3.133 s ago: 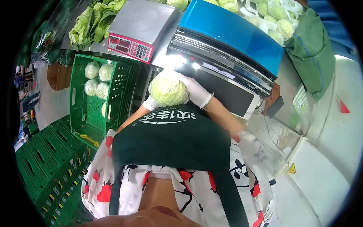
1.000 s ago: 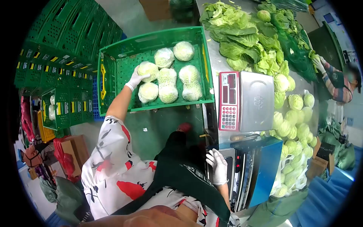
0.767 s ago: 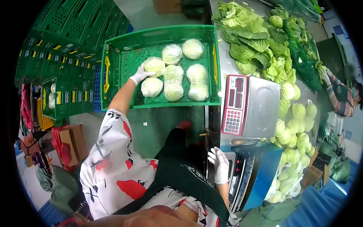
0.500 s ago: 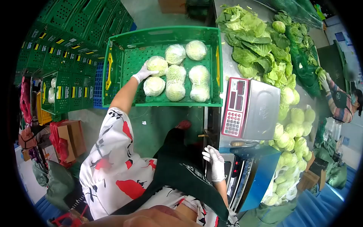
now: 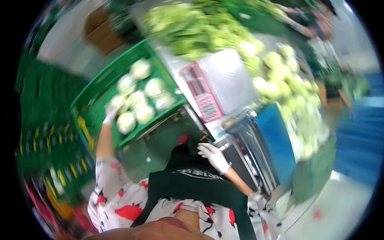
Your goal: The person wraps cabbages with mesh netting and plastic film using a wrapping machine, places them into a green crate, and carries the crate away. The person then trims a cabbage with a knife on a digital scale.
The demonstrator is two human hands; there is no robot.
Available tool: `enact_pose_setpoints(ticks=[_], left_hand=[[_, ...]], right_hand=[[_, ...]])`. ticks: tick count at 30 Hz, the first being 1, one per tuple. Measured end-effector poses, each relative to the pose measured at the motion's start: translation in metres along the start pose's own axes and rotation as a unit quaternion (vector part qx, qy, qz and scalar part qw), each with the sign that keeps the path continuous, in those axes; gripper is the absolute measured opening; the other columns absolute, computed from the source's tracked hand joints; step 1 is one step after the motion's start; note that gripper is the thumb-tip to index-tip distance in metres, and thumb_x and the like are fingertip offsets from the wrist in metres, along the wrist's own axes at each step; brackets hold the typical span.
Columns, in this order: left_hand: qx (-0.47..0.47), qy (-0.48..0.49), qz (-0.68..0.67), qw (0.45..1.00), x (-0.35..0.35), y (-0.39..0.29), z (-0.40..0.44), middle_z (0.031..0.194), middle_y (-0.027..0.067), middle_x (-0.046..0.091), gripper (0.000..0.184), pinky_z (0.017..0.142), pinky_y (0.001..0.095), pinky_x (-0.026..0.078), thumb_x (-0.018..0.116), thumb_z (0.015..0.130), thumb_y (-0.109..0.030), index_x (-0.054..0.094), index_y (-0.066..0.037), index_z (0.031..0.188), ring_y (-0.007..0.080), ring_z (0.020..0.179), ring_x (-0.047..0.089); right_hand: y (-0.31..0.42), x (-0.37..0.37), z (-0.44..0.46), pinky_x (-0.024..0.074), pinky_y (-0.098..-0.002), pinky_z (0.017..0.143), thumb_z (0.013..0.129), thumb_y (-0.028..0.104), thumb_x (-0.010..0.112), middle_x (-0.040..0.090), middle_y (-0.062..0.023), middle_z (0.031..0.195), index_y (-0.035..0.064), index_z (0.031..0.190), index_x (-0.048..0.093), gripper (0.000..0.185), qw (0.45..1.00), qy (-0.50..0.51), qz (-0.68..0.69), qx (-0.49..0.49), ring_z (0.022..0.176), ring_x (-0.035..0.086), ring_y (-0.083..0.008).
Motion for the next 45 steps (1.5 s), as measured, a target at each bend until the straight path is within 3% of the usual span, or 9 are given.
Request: enact_pose_setpoints(ticks=[2,6,10,14,21,30,37,41,45], left_hand=[[0.131,-0.158,0.182,0.962,-0.012,-0.046,-0.028,0.155,0.0247,0.033,0.105,0.117,0.0438,0.03,0.082,0.077,-0.043,0.026,0.004,0.152,0.0383,0.14,0.037],[0.312,-0.205,0.191,0.908,0.063,-0.163,-0.105,0.144,0.025,0.048,0.074,0.109,0.045,0.039,0.073,0.088,-0.025,0.038,0.0,0.149,0.039,0.128,0.05],[0.367,0.145,-0.057,0.917,0.234,-0.274,-0.197,0.138,0.0181,0.056,0.06,0.102,0.0356,0.044,0.066,0.091,-0.006,0.042,-0.001,0.147,0.0266,0.123,0.057],[0.444,0.336,-0.083,0.826,0.371,-0.403,-0.286,0.136,0.0152,0.057,0.058,0.101,0.0348,0.046,0.064,0.091,-0.001,0.044,-0.001,0.145,0.0211,0.118,0.059],[0.589,0.498,0.089,0.63,0.595,-0.551,-0.413,0.127,0.0169,0.063,0.058,0.098,0.0374,0.049,0.072,0.089,-0.026,0.052,-0.003,0.138,0.0266,0.115,0.062],[0.317,0.516,0.094,0.79,0.946,-0.591,-0.416,0.127,0.026,0.062,0.076,0.099,0.0344,0.047,0.073,0.083,-0.042,0.054,0.015,0.128,0.0297,0.117,0.062],[0.361,0.449,0.271,0.771,1.078,-0.579,-0.4,0.11,0.0187,0.07,0.088,0.086,0.0327,0.054,0.082,0.072,-0.056,0.059,0.015,0.12,0.0244,0.1,0.069],[0.248,0.572,0.289,0.727,1.079,-0.579,-0.409,0.111,0.0151,0.071,0.082,0.085,0.0325,0.056,0.085,0.07,-0.05,0.061,0.008,0.122,0.0207,0.098,0.07],[0.318,0.557,0.266,0.72,1.084,-0.571,-0.409,0.112,0.0153,0.07,0.087,0.084,0.0317,0.056,0.088,0.065,-0.049,0.058,0.007,0.126,0.0209,0.095,0.069]], right_hand=[[0.008,-0.006,-0.014,0.052,-0.0264,0.084,0.101,0.026,0.058,0.068,-0.0071,0.108,-0.0021,0.127,0.06,0.039,0.999,-0.032,-0.025,-0.023,0.095,0.066,-0.0134],[-0.008,-0.03,-0.031,0.0505,-0.0255,0.086,0.102,0.031,0.056,0.067,-0.0051,0.108,0.0031,0.129,0.061,0.039,0.998,-0.054,-0.02,-0.004,0.096,0.064,-0.0107],[-0.011,-0.054,-0.063,0.05,-0.0251,0.087,0.102,0.028,0.056,0.068,-0.0033,0.104,0.0035,0.129,0.06,0.037,0.997,-0.064,-0.031,-0.025,0.094,0.063,-0.0099],[-0.001,-0.131,-0.113,0.0522,-0.0298,0.084,0.099,0.034,0.06,0.07,-0.0084,0.101,0.0031,0.125,0.064,0.041,0.972,-0.191,0.038,-0.135,0.091,0.066,-0.0124],[-0.032,-0.362,-0.189,0.0421,-0.041,0.104,0.093,0.03,0.064,0.065,-0.0175,0.12,0.0015,0.117,0.065,0.037,0.724,-0.643,-0.223,-0.108,0.117,0.056,-0.0343],[-0.077,-0.442,-0.171,0.0338,-0.0464,0.103,0.089,0.027,0.063,0.06,-0.0157,0.121,0.0004,0.123,0.057,0.043,0.672,-0.618,-0.386,-0.133,0.12,0.052,-0.0322],[-0.074,-0.453,-0.17,0.0308,-0.0461,0.108,0.089,0.026,0.063,0.056,-0.014,0.128,-0.0013,0.127,0.055,0.048,0.716,-0.577,-0.37,-0.133,0.124,0.048,-0.0296],[-0.07,-0.455,-0.168,0.0299,-0.0466,0.109,0.089,0.027,0.062,0.056,-0.0144,0.129,-0.0016,0.127,0.055,0.048,0.735,-0.557,-0.368,-0.12,0.125,0.047,-0.0297],[-0.069,-0.454,-0.166,0.0297,-0.0468,0.109,0.089,0.026,0.062,0.055,-0.0142,0.129,-0.0014,0.127,0.055,0.047,0.733,-0.553,-0.377,-0.119,0.124,0.047,-0.0298]])
Point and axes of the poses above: each hand's wrist, its own z-axis towards the middle knuckle, its own x-axis out of the palm, y = z × x, the point moved 4 cm from there along z, towards the middle knuckle
